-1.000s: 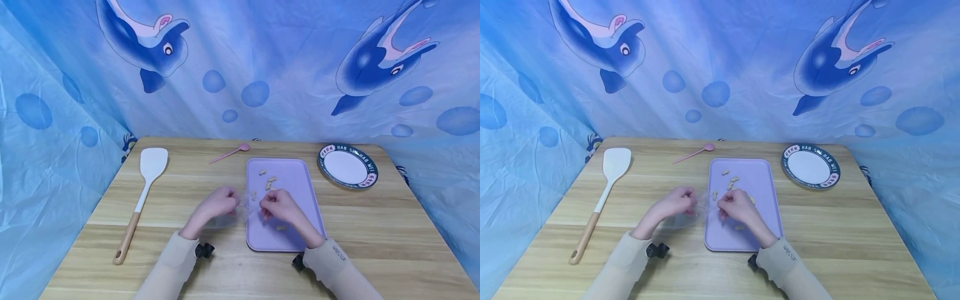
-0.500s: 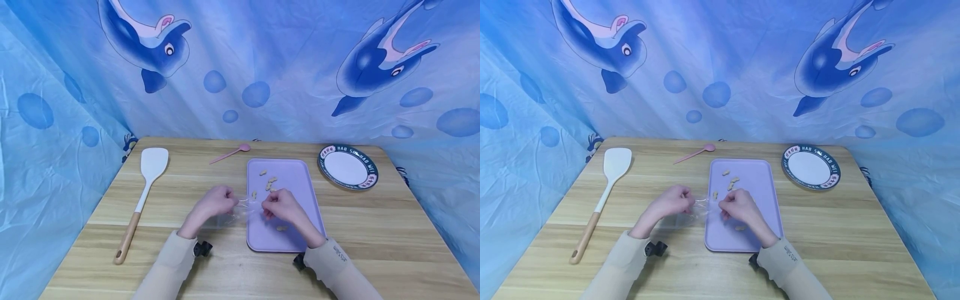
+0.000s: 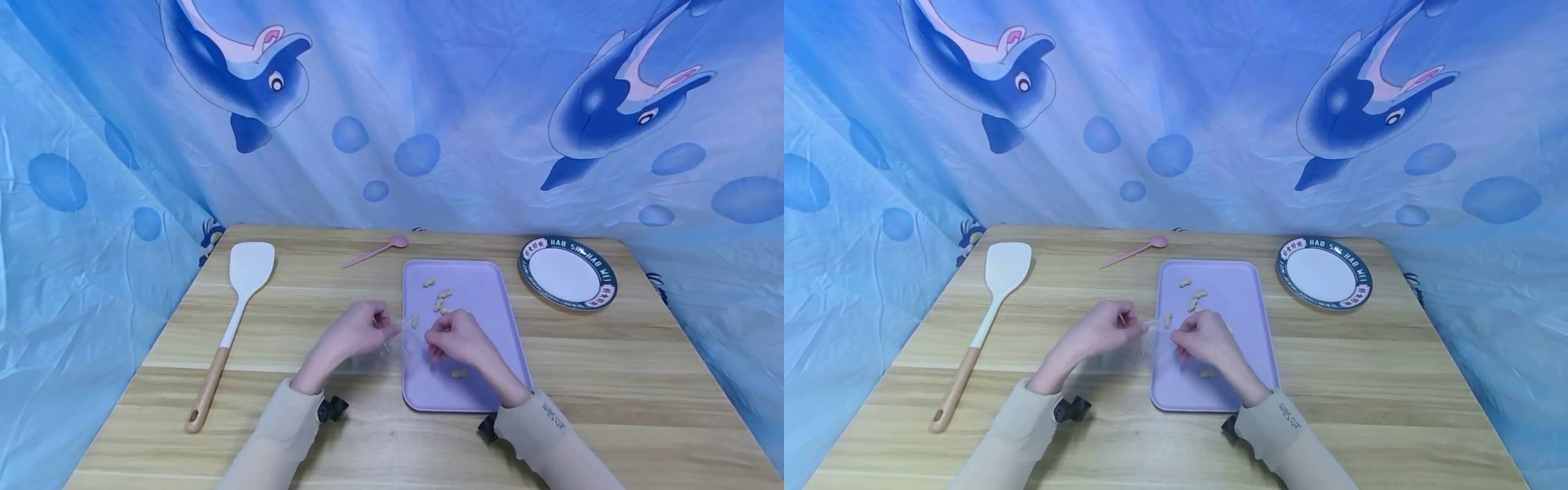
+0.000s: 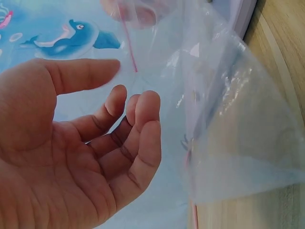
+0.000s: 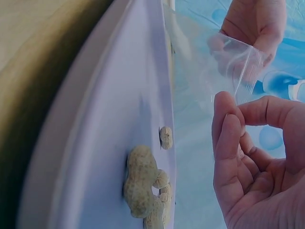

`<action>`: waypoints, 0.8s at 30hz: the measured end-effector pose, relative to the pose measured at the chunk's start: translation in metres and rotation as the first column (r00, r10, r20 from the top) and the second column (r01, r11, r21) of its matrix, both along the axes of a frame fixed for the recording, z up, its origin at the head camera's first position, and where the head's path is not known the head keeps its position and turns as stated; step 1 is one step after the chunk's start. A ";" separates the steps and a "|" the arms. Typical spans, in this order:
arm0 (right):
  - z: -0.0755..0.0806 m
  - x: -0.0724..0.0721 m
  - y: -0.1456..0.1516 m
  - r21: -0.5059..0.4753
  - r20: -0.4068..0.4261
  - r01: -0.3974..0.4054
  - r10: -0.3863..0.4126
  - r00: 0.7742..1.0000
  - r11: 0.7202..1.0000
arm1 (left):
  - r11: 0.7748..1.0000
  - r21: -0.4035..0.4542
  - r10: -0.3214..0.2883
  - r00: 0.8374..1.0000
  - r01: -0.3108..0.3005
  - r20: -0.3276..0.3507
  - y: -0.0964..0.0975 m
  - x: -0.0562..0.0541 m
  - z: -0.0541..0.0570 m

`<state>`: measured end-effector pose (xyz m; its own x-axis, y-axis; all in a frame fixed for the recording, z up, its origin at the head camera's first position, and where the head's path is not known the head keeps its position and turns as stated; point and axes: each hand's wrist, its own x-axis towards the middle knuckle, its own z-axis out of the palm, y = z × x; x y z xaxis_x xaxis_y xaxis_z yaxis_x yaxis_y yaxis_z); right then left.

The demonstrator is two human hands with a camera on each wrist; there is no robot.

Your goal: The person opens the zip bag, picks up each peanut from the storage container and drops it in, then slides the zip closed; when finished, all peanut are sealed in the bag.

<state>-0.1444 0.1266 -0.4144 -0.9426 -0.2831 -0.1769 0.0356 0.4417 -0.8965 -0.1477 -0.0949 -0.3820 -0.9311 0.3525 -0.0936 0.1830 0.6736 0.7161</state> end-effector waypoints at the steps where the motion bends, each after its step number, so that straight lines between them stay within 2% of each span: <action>1: 0.000 0.000 0.000 -0.004 -0.001 -0.003 0.003 1.000 1.000 | 1.000 0.011 -0.003 1.000 0.003 0.001 0.000 0.000 0.000; 5: 0.001 0.000 0.000 -0.005 -0.001 -0.007 0.007 1.000 1.000 | 0.999 0.048 -0.025 0.999 0.027 -0.037 0.001 -0.001 0.001; 8: 0.000 0.000 0.000 0.002 0.002 -0.008 0.008 1.000 1.000 | 0.992 0.075 -0.092 0.990 0.101 -0.110 0.001 0.000 0.001; 10: 0.000 0.000 -0.001 0.004 0.003 -0.008 0.008 1.000 1.000 | 0.978 0.081 -0.177 0.971 0.192 -0.163 0.001 0.001 -0.001; 12: 0.001 0.000 0.000 0.002 0.003 -0.009 0.009 1.000 1.000 | 0.956 0.064 -0.269 0.943 0.286 -0.198 0.003 0.003 -0.004; 14: 0.001 0.000 0.000 -0.002 0.003 -0.010 0.010 1.000 1.000 | 0.936 0.027 -0.340 0.919 0.351 -0.199 0.006 0.006 -0.007; 15: 0.002 0.000 0.000 -0.004 0.003 -0.010 0.010 1.000 1.000 | 0.930 0.001 -0.360 0.913 0.367 -0.192 0.008 0.007 -0.010; 17: 0.002 0.000 0.001 -0.013 0.000 -0.015 0.015 1.000 1.000 | 0.926 -0.056 -0.378 0.908 0.374 -0.182 0.012 0.008 -0.016; 20: 0.002 0.001 0.001 -0.024 -0.006 -0.024 0.024 1.000 0.999 | 0.927 -0.131 -0.370 0.911 0.351 -0.183 0.015 0.008 -0.025; 24: 0.002 0.002 0.000 -0.049 -0.013 -0.045 0.044 0.999 0.998 | 0.925 -0.191 -0.366 0.909 0.330 -0.202 0.016 0.007 -0.032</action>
